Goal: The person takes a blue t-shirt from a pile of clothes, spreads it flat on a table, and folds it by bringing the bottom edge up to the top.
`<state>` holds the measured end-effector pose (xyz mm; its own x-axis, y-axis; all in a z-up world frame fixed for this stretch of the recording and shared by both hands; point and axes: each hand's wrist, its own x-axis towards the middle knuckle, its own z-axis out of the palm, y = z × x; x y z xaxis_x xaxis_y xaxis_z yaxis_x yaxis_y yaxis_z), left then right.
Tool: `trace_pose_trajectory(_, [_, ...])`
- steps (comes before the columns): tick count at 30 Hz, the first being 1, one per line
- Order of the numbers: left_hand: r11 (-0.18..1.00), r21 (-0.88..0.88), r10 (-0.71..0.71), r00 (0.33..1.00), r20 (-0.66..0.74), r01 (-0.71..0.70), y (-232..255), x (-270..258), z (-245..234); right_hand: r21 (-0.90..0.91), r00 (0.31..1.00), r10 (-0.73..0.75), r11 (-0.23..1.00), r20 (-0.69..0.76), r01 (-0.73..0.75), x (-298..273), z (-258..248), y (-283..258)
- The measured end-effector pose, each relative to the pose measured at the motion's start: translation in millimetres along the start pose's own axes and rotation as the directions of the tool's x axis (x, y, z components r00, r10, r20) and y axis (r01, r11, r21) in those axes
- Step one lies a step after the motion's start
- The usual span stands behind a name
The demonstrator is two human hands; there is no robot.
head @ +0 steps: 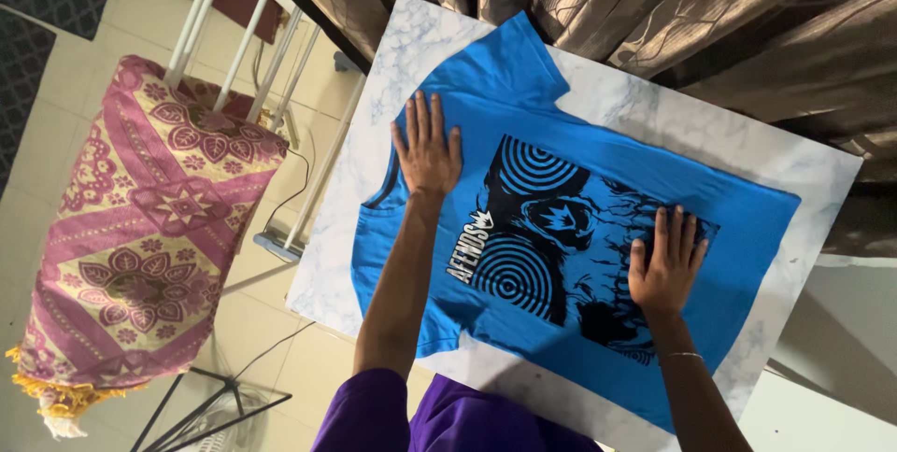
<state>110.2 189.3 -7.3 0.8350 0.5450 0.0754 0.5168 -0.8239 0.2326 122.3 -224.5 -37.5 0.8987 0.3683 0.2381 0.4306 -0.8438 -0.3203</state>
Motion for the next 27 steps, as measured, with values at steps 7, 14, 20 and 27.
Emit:
trace_pose_trajectory(7, [0.997, -0.074, -0.008, 0.997, -0.082, 0.001, -10, -2, 1, 0.002, 0.999, -0.036, 0.999, -0.017, 0.036, 22, -3, -25])
trace_pose_trajectory(14, [0.994, -0.106, 0.0, 0.996, -0.092, -0.009, -11, 0, -1, 0.373, 0.918, -0.385, 0.869, 0.095, 0.325, 97, 43, -140])
trace_pose_trajectory(20, [0.991, -0.134, -0.007, 0.995, -0.102, -0.007, -10, -2, 0, 0.223, 0.839, -0.514, 0.851, 0.177, 0.475, 145, 85, -197])
trace_pose_trajectory(27, [0.991, -0.136, -0.019, 0.995, -0.097, 0.005, -10, 0, -1, 0.12, 0.867, -0.438, 0.899, 0.237, 0.421, 185, 92, -181])
